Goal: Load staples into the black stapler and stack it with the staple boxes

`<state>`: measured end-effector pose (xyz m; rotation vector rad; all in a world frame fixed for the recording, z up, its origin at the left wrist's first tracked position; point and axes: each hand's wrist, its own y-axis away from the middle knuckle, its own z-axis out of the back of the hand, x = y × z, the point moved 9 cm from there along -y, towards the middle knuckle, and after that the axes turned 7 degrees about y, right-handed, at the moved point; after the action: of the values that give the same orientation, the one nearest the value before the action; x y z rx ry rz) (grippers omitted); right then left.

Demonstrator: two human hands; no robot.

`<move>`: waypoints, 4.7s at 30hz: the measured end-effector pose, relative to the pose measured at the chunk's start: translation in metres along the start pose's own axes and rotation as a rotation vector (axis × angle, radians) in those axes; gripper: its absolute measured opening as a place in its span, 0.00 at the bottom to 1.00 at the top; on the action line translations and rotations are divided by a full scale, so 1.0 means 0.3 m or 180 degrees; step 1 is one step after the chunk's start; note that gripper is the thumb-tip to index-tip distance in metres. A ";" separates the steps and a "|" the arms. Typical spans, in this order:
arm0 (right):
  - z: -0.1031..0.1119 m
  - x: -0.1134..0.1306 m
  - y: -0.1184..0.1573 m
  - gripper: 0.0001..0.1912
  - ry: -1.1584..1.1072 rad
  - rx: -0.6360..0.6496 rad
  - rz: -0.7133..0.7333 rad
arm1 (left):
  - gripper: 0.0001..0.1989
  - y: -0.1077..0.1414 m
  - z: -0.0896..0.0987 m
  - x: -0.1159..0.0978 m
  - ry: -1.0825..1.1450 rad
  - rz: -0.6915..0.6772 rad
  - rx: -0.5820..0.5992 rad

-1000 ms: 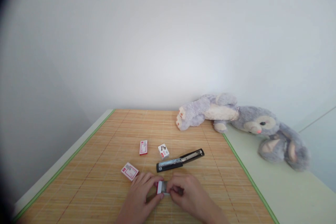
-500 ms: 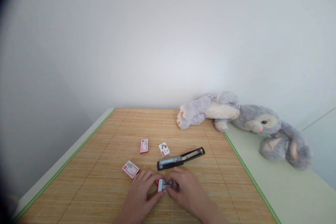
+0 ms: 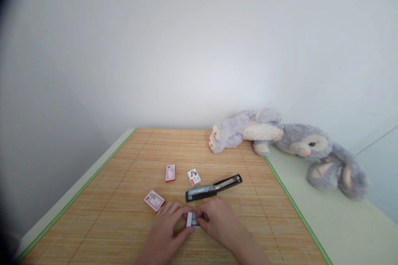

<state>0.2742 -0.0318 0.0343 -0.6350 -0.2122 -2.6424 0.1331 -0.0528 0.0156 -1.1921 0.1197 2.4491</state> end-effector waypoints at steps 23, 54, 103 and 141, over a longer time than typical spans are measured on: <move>-0.003 -0.074 0.109 0.10 -0.0399 -0.0136 -0.0391 | 0.24 -0.006 -0.065 0.014 -0.0257 -0.0041 0.0028; 0.132 -0.026 -0.135 0.10 -0.1033 -0.0798 0.0509 | 0.29 -0.030 -0.078 -0.049 -0.0561 0.0122 -0.0574; 0.092 -0.019 -0.347 0.28 0.0942 -0.0714 0.0163 | 0.33 -0.021 0.220 0.122 -0.1329 0.0343 -0.1373; 0.107 -0.076 -0.263 0.32 0.0282 -0.1213 0.0035 | 0.32 -0.015 0.240 0.144 -0.1544 -0.0010 -0.0926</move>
<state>0.2718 0.0554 0.0482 -0.6298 0.3277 -2.7131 0.0582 -0.0165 0.0282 -0.6617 -0.3880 2.7387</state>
